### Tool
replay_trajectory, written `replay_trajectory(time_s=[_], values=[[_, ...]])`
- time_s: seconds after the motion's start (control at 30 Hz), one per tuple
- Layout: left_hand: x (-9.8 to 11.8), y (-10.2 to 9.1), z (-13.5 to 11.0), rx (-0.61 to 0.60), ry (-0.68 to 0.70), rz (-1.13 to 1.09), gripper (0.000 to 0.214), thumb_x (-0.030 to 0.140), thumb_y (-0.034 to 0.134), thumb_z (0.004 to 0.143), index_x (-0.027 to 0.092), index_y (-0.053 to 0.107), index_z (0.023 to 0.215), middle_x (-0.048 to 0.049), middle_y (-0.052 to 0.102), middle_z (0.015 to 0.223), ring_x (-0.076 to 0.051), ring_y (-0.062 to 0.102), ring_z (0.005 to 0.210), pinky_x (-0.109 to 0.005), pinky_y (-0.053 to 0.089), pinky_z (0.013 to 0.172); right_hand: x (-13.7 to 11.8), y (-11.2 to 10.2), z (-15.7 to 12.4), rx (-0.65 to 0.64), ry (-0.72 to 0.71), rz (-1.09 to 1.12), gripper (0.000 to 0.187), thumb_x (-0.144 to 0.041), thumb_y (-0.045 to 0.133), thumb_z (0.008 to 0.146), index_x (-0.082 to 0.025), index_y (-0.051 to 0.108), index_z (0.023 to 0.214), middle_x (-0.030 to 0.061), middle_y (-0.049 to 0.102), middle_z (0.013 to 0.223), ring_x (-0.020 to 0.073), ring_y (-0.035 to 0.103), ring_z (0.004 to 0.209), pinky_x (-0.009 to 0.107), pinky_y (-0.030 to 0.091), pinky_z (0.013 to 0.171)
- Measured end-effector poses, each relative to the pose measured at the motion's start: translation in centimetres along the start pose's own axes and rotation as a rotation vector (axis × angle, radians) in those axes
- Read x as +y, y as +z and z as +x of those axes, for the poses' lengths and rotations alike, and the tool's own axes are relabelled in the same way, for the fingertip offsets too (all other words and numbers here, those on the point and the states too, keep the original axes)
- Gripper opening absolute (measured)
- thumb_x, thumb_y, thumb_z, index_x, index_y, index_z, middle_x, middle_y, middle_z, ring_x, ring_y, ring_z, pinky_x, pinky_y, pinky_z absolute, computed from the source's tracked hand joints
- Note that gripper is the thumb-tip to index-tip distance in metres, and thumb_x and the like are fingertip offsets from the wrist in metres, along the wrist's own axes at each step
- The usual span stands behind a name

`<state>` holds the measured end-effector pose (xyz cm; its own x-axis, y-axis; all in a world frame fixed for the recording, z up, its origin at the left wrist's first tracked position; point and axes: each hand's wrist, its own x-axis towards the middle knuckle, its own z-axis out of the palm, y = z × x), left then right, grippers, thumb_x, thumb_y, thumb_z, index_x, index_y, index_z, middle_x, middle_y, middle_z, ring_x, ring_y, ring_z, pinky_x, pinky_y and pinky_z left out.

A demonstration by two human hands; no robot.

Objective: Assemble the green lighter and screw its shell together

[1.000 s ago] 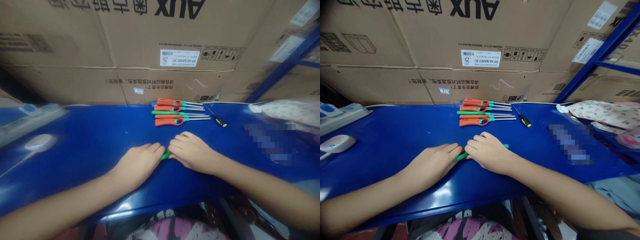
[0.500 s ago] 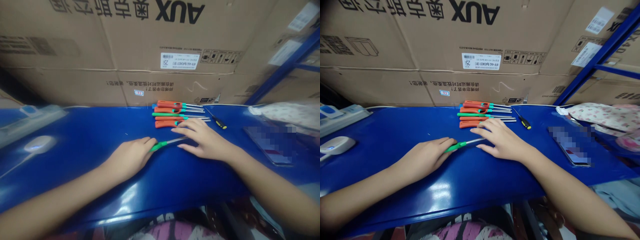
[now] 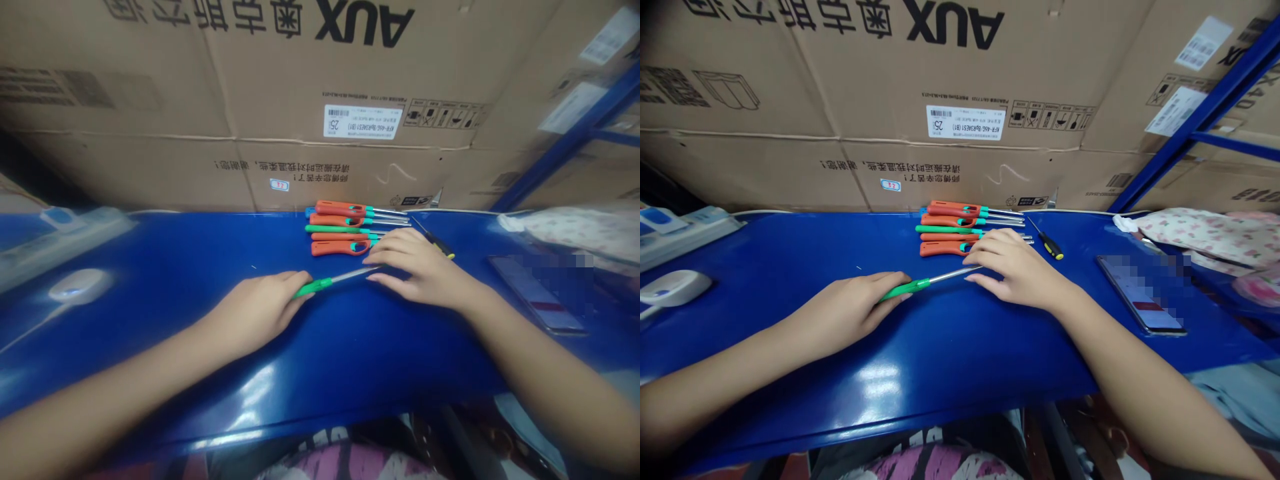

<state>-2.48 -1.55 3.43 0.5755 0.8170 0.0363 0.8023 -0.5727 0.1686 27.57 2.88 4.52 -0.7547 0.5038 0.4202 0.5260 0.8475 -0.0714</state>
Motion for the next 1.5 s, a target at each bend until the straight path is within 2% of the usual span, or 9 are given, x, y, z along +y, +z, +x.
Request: replay_trajectory(time_s=[0.17,0.3,0.37,0.5,0.7,0.87,0.97,1.3,1.5], values=[[-0.2,0.1,0.0,0.022,0.001,0.039,0.029,0.039,0.037,0.105,0.023,0.057,0.118,-0.0054,0.072,0.111,-0.026,0.072,0.088,-0.036,0.055,0.069,0.7,-0.5,-0.3,-0.042,0.096,-0.116,0.037,-0.037,0.068,0.089,-0.019,0.063,0.121,0.0121,0.069,0.116,0.0279,0.059,0.110,0.046,0.043,0.098],[-0.4,0.0,0.0,0.013,-0.007,0.045,0.029,0.039,0.036,0.105,0.022,0.057,0.116,-0.0060,0.072,0.109,-0.027,0.072,0.088,-0.036,0.054,0.069,1.7,-0.6,-0.6,-0.044,0.075,-0.140,0.016,-0.030,0.064,0.092,-0.019,0.069,0.101,0.0086,0.073,0.098,0.0243,0.063,0.098,0.043,0.041,0.096],[-0.3,0.0,0.1,0.005,-0.008,0.020,0.029,0.039,0.036,0.105,0.023,0.057,0.116,-0.0053,0.072,0.109,-0.027,0.072,0.088,-0.036,0.054,0.069,1.7,-0.5,-0.6,-0.044,0.034,-0.101,0.014,-0.029,0.061,0.094,-0.019,0.070,0.097,0.0069,0.074,0.094,0.0223,0.064,0.095,0.041,0.040,0.095],[0.5,0.2,0.0,-0.035,-0.002,-0.069,0.026,0.038,0.039,0.104,0.025,0.059,0.114,-0.0037,0.072,0.104,-0.025,0.072,0.086,-0.034,0.052,0.069,-0.3,0.8,0.0,-0.055,-0.089,-0.038,0.019,-0.028,0.056,0.098,-0.018,0.071,0.105,0.0066,0.076,0.095,0.0199,0.064,0.096,0.038,0.040,0.092],[2.1,0.5,-0.6,-0.124,0.033,-0.302,0.025,0.037,0.042,0.104,0.024,0.063,0.104,-0.0021,0.071,0.097,-0.020,0.069,0.084,-0.029,0.049,0.072,-4.8,3.4,0.8,-0.050,-0.229,-0.164,0.026,-0.029,0.048,0.103,-0.012,0.069,0.100,0.0050,0.069,0.076,0.0182,0.057,0.077,0.034,0.036,0.074],[2.2,-0.4,-0.4,-0.269,-0.005,-0.652,0.027,0.039,0.043,0.103,0.021,0.063,0.099,0.0021,0.067,0.085,-0.014,0.060,0.074,-0.024,0.045,0.067,-5.6,3.2,0.6,0.036,-0.287,-0.222,0.026,-0.023,0.047,0.103,-0.010,0.068,0.098,0.0045,0.067,0.075,0.0181,0.053,0.074,0.033,0.034,0.067],[2.3,-0.6,-0.3,-0.359,-0.038,-0.746,0.029,0.041,0.043,0.102,0.019,0.062,0.097,0.0033,0.062,0.078,-0.012,0.055,0.068,-0.023,0.043,0.061,-5.7,3.1,0.5,0.041,-0.316,-0.240,0.026,-0.019,0.045,0.102,-0.010,0.069,0.097,0.0051,0.067,0.076,0.0187,0.052,0.074,0.033,0.034,0.066],[4.1,1.3,-1.8,-0.192,-0.027,-0.449,0.026,0.036,0.038,0.104,0.022,0.059,0.101,-0.0045,0.070,0.098,-0.023,0.067,0.086,-0.034,0.048,0.075,-6.3,3.7,0.3,-0.063,-0.312,-0.159,0.023,-0.006,0.044,0.091,-0.009,0.067,0.092,0.0074,0.064,0.076,0.0205,0.048,0.072,0.034,0.034,0.066],[4.1,1.4,-1.0,-0.176,-0.001,-0.277,0.029,0.038,0.035,0.105,0.020,0.057,0.101,-0.0061,0.069,0.097,-0.027,0.069,0.086,-0.038,0.052,0.071,-6.1,3.5,0.5,-0.175,-0.175,-0.083,0.016,-0.018,0.050,0.095,-0.014,0.063,0.086,0.0047,0.060,0.075,0.0190,0.050,0.072,0.032,0.035,0.065]])
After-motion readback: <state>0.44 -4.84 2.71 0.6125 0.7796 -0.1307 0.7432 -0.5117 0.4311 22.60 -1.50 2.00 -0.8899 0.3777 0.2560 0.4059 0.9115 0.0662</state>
